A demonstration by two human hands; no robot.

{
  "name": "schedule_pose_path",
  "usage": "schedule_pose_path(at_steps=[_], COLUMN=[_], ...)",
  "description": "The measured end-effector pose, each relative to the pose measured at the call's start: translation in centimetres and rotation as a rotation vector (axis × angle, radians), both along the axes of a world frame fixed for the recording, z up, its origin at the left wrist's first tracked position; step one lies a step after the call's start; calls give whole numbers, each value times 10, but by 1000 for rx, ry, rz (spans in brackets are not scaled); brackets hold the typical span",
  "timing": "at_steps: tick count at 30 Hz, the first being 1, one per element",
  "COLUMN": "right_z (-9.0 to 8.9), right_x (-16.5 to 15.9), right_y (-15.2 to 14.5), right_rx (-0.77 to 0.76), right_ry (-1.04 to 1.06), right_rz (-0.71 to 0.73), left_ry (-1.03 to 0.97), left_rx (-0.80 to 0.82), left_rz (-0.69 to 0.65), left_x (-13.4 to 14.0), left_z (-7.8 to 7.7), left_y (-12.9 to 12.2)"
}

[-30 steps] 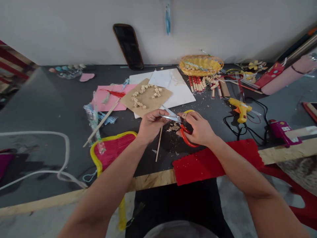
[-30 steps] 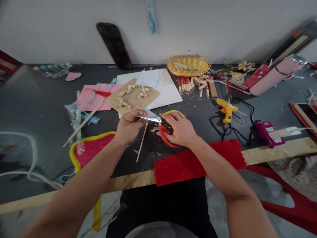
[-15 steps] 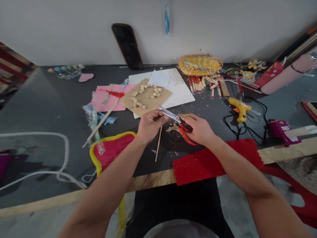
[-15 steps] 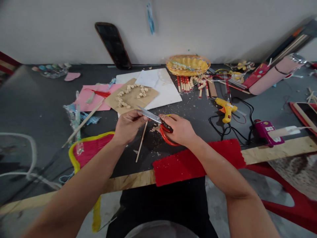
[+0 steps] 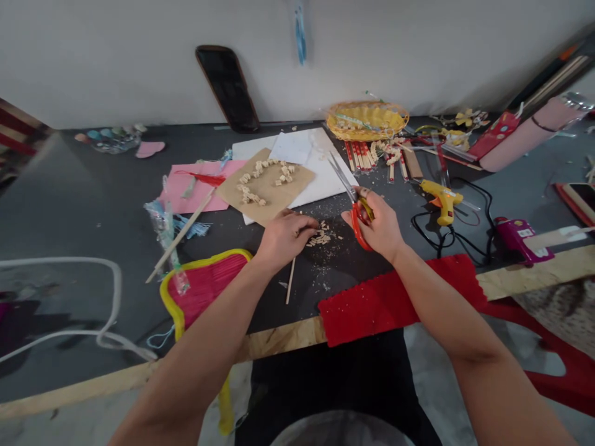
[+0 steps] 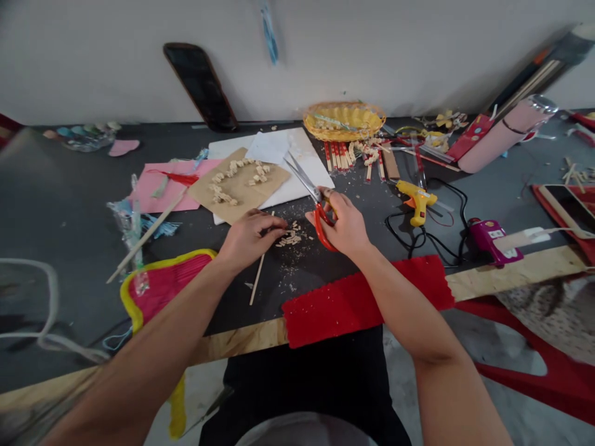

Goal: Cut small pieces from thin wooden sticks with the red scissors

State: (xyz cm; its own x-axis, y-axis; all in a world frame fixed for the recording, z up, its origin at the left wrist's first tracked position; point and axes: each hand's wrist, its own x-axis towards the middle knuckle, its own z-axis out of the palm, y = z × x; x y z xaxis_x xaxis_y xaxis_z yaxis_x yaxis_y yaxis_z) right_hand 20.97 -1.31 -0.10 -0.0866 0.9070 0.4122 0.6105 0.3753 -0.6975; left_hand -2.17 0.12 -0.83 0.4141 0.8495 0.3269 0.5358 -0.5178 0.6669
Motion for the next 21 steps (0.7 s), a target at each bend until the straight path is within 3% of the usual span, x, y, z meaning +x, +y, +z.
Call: schedule_pose_path(at_steps=[11, 21], right_z=[-2, -3], right_x=[-1, -4], right_y=[0, -1], right_rx=[-6, -29], right_ry=[-45, -39], right_rz=[15, 38], left_ry=[140, 266], left_rx=[106, 143], left_rz=[-42, -172], left_x=[-10, -8], left_z=[-3, -1], left_y=[1, -3])
